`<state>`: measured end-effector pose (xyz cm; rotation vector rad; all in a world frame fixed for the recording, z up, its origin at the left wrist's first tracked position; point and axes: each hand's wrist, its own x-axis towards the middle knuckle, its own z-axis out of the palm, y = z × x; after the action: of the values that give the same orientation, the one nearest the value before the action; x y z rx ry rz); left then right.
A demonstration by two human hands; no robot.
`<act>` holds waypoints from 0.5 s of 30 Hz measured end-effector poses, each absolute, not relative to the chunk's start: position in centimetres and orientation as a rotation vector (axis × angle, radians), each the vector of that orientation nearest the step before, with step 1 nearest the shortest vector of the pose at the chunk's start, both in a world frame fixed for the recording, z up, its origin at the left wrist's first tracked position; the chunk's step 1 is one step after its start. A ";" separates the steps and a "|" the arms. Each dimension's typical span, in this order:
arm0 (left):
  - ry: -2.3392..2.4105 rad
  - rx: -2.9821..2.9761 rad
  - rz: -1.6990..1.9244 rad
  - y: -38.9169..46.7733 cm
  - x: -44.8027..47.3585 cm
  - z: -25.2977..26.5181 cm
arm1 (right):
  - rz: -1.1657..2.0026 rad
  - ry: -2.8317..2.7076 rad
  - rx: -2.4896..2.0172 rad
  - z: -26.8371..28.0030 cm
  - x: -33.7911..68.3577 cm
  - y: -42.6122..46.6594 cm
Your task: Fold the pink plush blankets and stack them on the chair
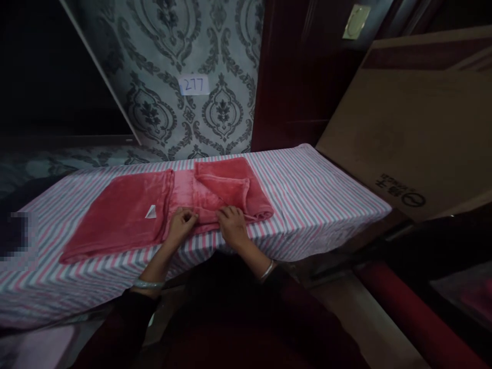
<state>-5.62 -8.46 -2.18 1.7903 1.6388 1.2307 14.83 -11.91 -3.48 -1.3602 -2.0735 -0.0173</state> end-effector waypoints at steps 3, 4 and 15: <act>1.651 1.810 1.209 -8.5 -5.9 -2.6 | 0.026 -2.071 -1.433 -3.6 14.1 -11.6; 1.636 1.810 1.205 -8.5 -5.9 -2.7 | 0.046 -2.058 -1.450 -3.8 14.1 -11.5; 1.635 1.788 1.144 -8.8 -5.4 -1.9 | 0.052 -1.964 -1.458 -4.5 18.2 -11.3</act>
<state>-5.37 -8.84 -1.90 1.7884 1.6354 1.1436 18.16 -11.28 -4.48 -1.4582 -1.9643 0.0519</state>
